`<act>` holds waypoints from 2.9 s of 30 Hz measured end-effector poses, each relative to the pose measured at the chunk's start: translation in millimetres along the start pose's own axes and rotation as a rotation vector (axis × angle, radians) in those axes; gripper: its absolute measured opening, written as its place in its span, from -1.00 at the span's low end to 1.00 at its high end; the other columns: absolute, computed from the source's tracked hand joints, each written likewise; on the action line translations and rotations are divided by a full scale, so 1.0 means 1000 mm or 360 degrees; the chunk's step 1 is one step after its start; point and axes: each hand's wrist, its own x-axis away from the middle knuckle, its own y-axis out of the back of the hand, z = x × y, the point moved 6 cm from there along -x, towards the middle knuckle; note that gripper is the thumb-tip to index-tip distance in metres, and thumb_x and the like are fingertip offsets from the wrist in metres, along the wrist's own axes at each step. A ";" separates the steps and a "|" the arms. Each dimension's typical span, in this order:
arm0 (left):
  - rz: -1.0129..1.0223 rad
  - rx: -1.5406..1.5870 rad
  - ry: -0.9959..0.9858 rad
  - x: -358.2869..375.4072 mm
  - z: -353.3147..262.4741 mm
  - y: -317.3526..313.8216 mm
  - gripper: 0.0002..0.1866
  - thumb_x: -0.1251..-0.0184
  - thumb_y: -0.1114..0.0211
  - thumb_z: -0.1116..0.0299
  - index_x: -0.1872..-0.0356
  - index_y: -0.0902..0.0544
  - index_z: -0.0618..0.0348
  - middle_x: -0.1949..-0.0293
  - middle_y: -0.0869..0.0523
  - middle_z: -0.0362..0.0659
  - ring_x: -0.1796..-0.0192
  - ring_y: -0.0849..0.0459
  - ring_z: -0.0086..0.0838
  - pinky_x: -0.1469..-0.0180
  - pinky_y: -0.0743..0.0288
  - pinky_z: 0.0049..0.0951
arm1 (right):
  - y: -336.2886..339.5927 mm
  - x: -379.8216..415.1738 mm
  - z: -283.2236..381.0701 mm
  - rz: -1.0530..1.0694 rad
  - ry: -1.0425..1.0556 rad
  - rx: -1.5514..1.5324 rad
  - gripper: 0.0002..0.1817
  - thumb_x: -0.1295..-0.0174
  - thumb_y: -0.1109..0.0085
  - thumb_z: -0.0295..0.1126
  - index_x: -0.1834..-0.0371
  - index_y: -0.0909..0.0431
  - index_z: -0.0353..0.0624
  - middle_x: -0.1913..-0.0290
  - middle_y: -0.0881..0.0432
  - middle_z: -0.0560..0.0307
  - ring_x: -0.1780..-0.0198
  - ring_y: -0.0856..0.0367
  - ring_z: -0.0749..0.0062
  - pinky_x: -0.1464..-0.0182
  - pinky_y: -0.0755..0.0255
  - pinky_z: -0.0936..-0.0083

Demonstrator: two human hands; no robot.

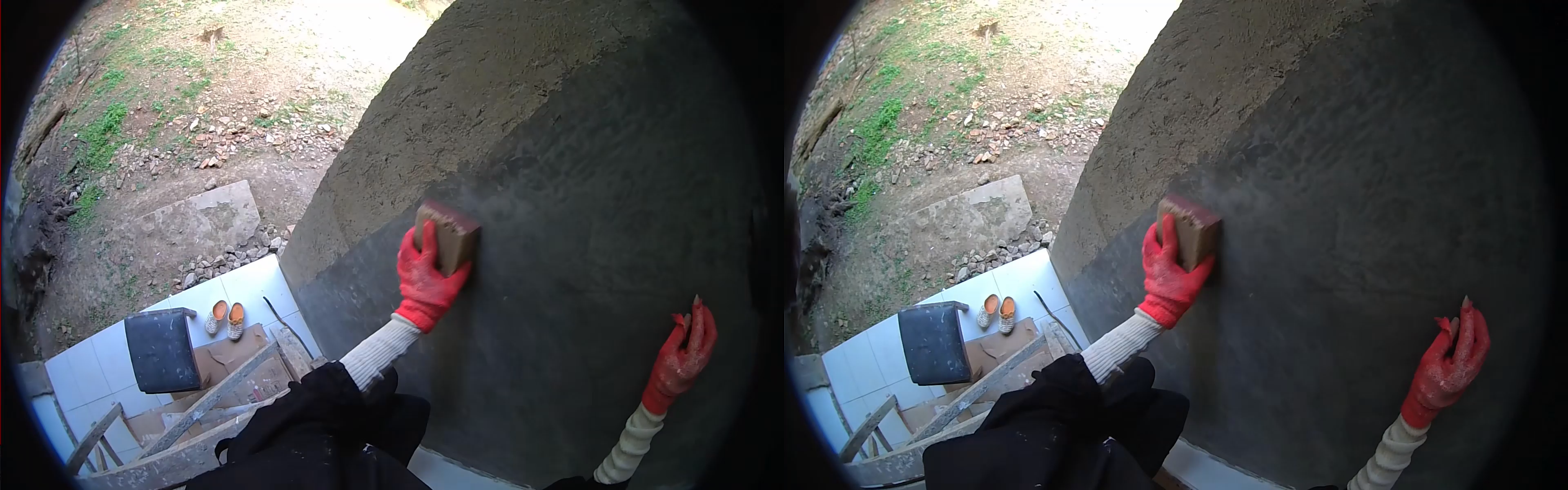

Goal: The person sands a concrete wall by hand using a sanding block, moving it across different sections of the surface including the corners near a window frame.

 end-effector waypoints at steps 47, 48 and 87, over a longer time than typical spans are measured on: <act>0.0157 0.0414 -0.0717 0.052 -0.118 -0.011 -0.11 0.08 -0.52 0.14 -0.42 -0.39 -0.14 -0.26 -0.41 0.17 -0.23 -0.46 0.12 -0.17 -0.44 0.07 | -0.001 0.004 -0.024 0.0024 -0.0128 -0.0017 -0.61 -0.40 -0.03 -0.68 -0.26 -0.56 -0.26 -0.23 -0.48 -0.10 -0.10 -0.64 0.23 -0.03 -0.72 0.47; 0.0348 0.0689 -0.1082 0.087 -0.133 -0.022 -0.13 0.11 -0.53 0.15 -0.39 -0.44 -0.24 -0.28 -0.41 0.15 -0.24 -0.48 0.10 -0.16 -0.45 0.08 | 0.000 0.005 -0.026 0.0043 -0.0127 -0.0028 -0.61 -0.40 -0.03 -0.68 -0.26 -0.56 -0.26 -0.23 -0.48 -0.10 -0.10 -0.64 0.23 -0.03 -0.72 0.47; 0.0524 0.0673 -0.1428 0.138 -0.162 -0.032 -0.22 0.24 -0.58 0.20 -0.21 -0.59 -0.15 -0.24 -0.46 0.17 -0.18 -0.54 0.08 -0.07 -0.53 0.06 | -0.002 -0.008 0.002 -0.0012 -0.0029 0.0509 -0.58 -0.34 -0.22 -0.55 -0.26 -0.61 0.01 -0.09 -0.54 -0.02 0.10 -0.70 0.28 0.09 -0.69 0.44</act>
